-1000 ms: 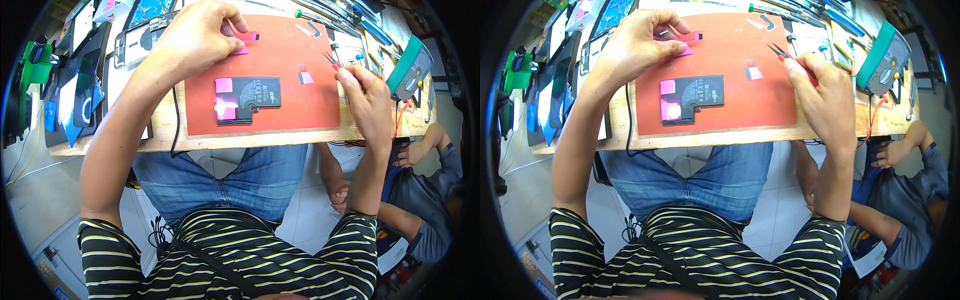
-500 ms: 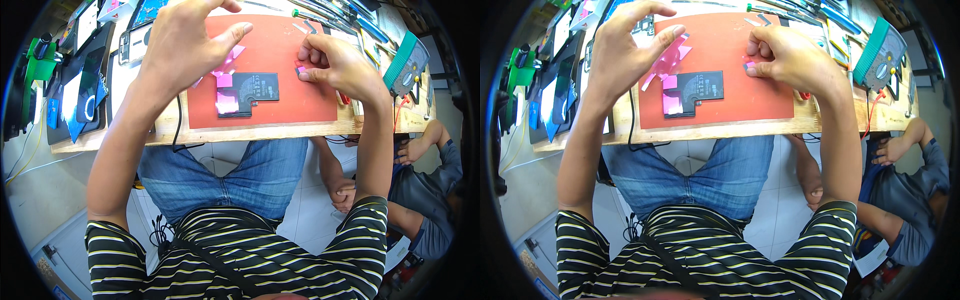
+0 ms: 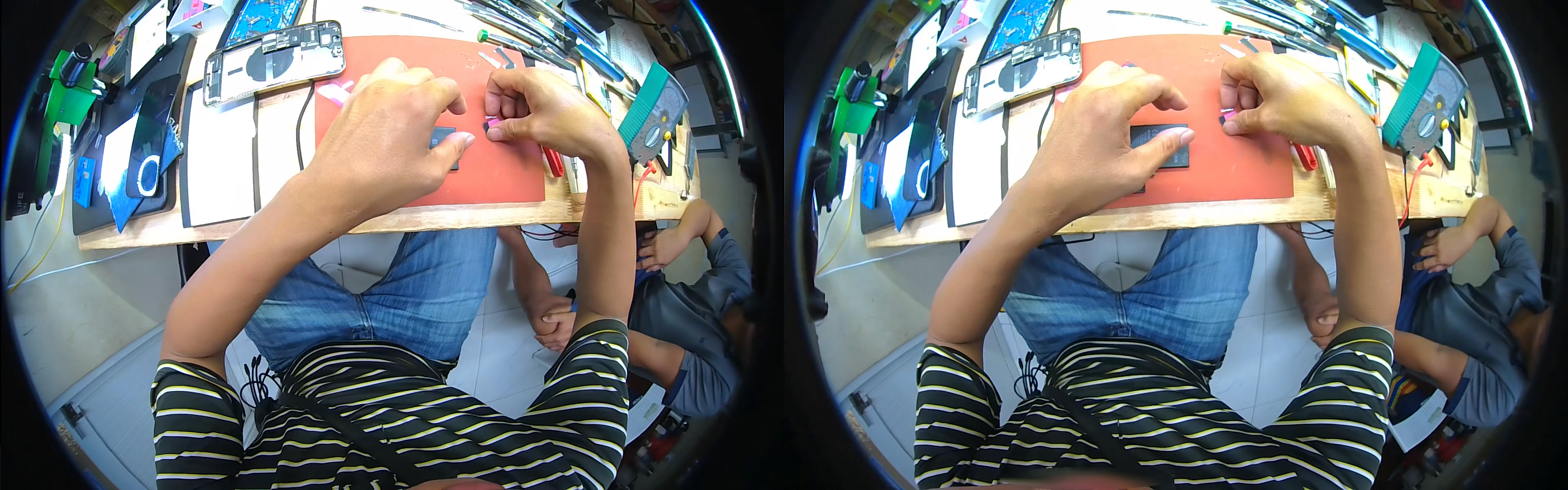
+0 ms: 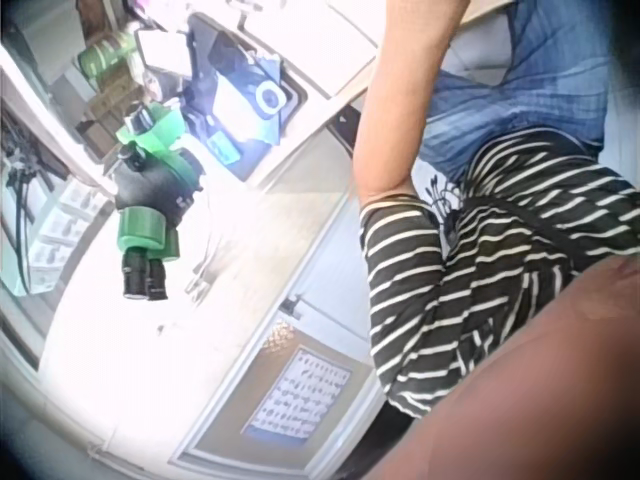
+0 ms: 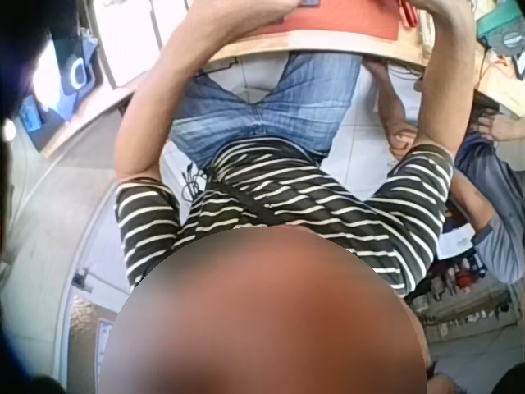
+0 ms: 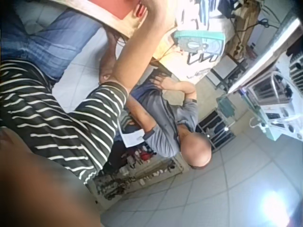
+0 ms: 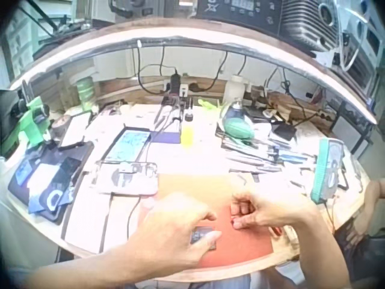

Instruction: The person applies pink adhesive tape to a new phone battery, trims the excess with scissors, and peels off the backing. They then place the battery into the phone chassis and connect the battery connector using a screwdriver.

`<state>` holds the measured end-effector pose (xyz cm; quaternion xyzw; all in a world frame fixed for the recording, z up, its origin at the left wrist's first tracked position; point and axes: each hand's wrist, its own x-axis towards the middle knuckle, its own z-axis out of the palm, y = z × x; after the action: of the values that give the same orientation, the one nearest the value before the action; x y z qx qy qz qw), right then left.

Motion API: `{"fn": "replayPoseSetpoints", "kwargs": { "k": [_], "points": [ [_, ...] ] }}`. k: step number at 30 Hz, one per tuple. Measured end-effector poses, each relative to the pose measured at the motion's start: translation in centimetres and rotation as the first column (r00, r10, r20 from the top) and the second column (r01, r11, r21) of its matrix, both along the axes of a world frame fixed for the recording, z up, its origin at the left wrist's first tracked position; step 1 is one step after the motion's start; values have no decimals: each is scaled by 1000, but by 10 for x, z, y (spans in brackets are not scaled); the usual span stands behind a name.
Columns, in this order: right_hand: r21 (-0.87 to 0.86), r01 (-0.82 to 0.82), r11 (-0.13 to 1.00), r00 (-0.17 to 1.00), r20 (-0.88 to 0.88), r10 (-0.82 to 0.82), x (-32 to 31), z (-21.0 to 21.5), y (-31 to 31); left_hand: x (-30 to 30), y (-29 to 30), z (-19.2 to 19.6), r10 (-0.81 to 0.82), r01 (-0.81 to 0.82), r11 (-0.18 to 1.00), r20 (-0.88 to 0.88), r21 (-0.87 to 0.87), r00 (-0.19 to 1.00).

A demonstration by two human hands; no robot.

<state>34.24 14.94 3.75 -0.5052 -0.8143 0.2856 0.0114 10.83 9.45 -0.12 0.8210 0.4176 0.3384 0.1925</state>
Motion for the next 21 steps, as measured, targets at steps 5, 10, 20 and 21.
{"fn": "replayPoseSetpoints", "kwargs": {
  "k": [5, 10, 20, 21],
  "points": [
    [-102, 32, 994, 976, -210, -53, -1, -5, -5, 6, 2, -2, 21, -14, 996, 86, -83, 996],
    [-55, 3, 998, 989, -145, -11, 1, -4, -5, 0, 0, -4, 37, -38, 997, -20, -60, 999],
    [14, 37, 999, 996, -78, -36, -2, -1, -7, 0, -3, -4, 69, -66, 991, 26, -117, 997],
    [-4, 34, 999, 998, -57, -34, -2, -1, -6, 2, -2, -4, 60, -57, 992, 23, -113, 998]
  ]
}}
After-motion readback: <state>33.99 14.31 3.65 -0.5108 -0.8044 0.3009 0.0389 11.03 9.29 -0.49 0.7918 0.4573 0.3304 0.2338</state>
